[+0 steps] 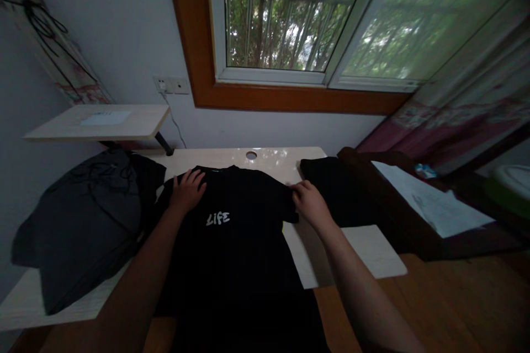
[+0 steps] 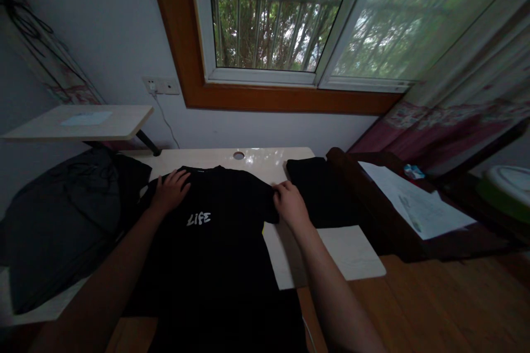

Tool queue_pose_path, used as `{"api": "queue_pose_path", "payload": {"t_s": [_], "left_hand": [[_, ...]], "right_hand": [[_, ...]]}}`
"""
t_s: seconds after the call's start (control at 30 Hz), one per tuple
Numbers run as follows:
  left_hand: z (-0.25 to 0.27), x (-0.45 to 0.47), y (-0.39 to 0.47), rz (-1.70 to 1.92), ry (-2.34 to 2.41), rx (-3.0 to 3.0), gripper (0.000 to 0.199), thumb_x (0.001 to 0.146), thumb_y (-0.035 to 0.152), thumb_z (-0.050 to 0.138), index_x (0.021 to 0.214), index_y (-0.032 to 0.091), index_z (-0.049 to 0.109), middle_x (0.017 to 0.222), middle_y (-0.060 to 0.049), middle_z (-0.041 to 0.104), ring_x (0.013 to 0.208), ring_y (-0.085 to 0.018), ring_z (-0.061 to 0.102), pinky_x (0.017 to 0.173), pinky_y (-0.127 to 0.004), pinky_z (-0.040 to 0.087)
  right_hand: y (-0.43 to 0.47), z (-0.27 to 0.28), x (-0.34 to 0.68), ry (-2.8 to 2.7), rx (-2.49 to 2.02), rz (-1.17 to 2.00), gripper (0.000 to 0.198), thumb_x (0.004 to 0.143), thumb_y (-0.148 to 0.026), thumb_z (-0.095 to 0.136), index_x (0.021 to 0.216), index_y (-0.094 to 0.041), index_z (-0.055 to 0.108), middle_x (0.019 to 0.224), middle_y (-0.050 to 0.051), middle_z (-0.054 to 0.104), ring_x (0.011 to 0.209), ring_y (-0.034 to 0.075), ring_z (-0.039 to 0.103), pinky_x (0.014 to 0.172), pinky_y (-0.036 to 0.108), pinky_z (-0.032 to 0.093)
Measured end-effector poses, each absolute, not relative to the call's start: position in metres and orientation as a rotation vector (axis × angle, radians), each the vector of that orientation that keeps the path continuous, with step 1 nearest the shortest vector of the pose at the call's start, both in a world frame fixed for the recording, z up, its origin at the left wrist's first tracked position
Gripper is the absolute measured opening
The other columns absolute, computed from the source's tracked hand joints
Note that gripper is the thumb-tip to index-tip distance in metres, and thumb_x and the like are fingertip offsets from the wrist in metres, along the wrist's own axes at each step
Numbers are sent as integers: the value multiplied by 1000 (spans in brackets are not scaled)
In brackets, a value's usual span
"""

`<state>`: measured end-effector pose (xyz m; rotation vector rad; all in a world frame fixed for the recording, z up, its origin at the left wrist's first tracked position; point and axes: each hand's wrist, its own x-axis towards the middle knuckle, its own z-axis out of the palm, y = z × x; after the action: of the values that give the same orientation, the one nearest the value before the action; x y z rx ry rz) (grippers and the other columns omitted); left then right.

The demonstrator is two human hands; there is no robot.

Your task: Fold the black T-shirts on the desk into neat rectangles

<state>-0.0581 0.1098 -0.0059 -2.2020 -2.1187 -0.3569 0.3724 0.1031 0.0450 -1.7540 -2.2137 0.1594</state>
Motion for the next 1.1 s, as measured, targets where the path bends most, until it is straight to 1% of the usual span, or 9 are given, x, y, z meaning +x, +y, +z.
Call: {"api": "queue_pose_path", "payload": {"t_s": [0.13, 0.23, 0.33, 0.43, 0.57, 0.67, 0.8, 0.93, 1.1], "left_hand": [[-5, -59, 110, -457, -2039, -2192, 45, 100, 42, 41, 140, 28, 57, 152, -9, 53, 146, -33, 36, 119, -67, 21], [-2, -62, 107, -565, -1935, -2170, 40, 98, 36, 45, 131, 22, 63, 138, -11, 62, 132, -31, 50, 116, -56, 33], [2, -63, 102, -620, -1919, -2161, 33, 98, 32, 44, 115, 18, 69, 114, -13, 68, 111, -28, 59, 101, -44, 47], [3, -59, 95, -568, -1949, -2180, 32, 99, 31, 41, 100, 19, 71, 100, -12, 67, 101, -28, 60, 91, -42, 50], [1, -45, 88, -510, -1964, -2202, 34, 97, 32, 45, 113, 18, 71, 114, -13, 66, 109, -29, 59, 98, -43, 49], [-1, -35, 85, -489, -2002, -2214, 40, 98, 34, 44, 127, 18, 67, 129, -14, 62, 119, -28, 58, 107, -41, 47], [-4, -26, 84, -466, -2025, -2248, 46, 99, 34, 41, 138, 17, 59, 141, -14, 59, 132, -29, 54, 120, -49, 35], [-6, -18, 84, -407, -1984, -2360, 48, 101, 35, 39, 145, 19, 52, 154, -11, 51, 147, -29, 40, 125, -55, 25], [-5, -5, 77, -372, -1871, -2507, 48, 101, 38, 41, 144, 20, 54, 159, -9, 45, 151, -29, 34, 125, -57, 23]], "right_hand": [[113, 42, 341, -2415, -1755, 60, 33, 103, -29, 45, 120, -18, 72, 116, 12, 68, 111, 25, 60, 101, 32, 44], [119, 35, 331, -2431, -1830, -102, 36, 103, -33, 47, 129, -19, 66, 128, 14, 65, 117, 28, 56, 100, 35, 45], [127, 30, 337, -2409, -1910, -210, 39, 103, -35, 45, 136, -19, 60, 135, 14, 61, 119, 29, 54, 96, 38, 46], [135, 27, 348, -2415, -1929, -248, 40, 104, -34, 44, 140, -22, 56, 139, 13, 59, 120, 29, 53, 95, 39, 46], [141, 23, 359, -2354, -1910, -234, 38, 103, -38, 49, 137, -26, 58, 136, 13, 60, 118, 30, 53, 91, 39, 48], [144, 20, 362, -2282, -1959, -144, 31, 101, -40, 52, 122, -22, 65, 120, 15, 67, 107, 29, 57, 86, 38, 49], [151, 26, 367, -2302, -1977, -21, 20, 101, -33, 54, 104, -18, 67, 107, 15, 71, 99, 27, 60, 85, 37, 48], [158, 44, 378, -2226, -1996, -218, 20, 99, -25, 51, 108, -14, 65, 110, 19, 69, 102, 29, 59, 88, 38, 46], [159, 66, 389, -2029, -2070, -346, 24, 99, -23, 47, 112, -12, 64, 111, 22, 65, 108, 35, 54, 87, 42, 44]]}}
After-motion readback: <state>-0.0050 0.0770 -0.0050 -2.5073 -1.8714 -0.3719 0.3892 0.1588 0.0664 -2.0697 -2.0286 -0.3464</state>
